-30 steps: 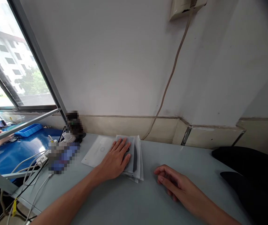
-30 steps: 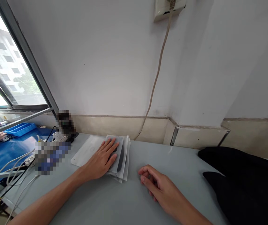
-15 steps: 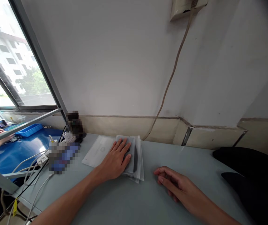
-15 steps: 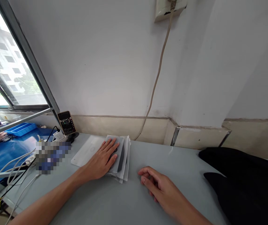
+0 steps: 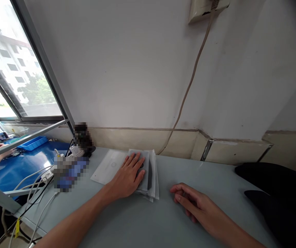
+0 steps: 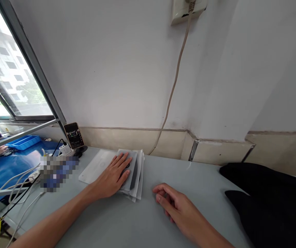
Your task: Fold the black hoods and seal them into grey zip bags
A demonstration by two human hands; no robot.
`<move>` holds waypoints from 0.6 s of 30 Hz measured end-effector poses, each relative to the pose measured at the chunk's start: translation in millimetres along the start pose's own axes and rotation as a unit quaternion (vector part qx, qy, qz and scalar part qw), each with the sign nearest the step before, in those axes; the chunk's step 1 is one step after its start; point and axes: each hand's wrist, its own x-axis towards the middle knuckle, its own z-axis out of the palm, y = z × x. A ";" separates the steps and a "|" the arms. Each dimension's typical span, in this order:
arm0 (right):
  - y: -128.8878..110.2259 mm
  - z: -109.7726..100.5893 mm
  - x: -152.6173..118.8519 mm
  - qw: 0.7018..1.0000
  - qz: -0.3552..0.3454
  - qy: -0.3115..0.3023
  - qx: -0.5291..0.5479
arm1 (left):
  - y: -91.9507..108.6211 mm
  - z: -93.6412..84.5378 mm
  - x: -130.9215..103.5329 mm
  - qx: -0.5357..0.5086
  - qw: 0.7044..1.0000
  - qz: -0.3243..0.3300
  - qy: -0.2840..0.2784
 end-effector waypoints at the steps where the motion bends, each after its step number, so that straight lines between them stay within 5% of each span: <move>1: -0.4 -0.1 -0.1 1.000 0.001 0.000 0.001 | -0.5 0.6 -0.1 0.001 1.000 0.002 0.005; 14: -8.6 1.1 -2.8 1.000 -0.003 -0.004 -0.005 | -3.6 4.2 -0.9 0.008 1.000 0.007 0.012; 18: -31.2 -44.2 -7.3 0.989 -0.039 0.086 -0.111 | -3.2 2.9 -0.6 0.005 1.000 0.007 0.008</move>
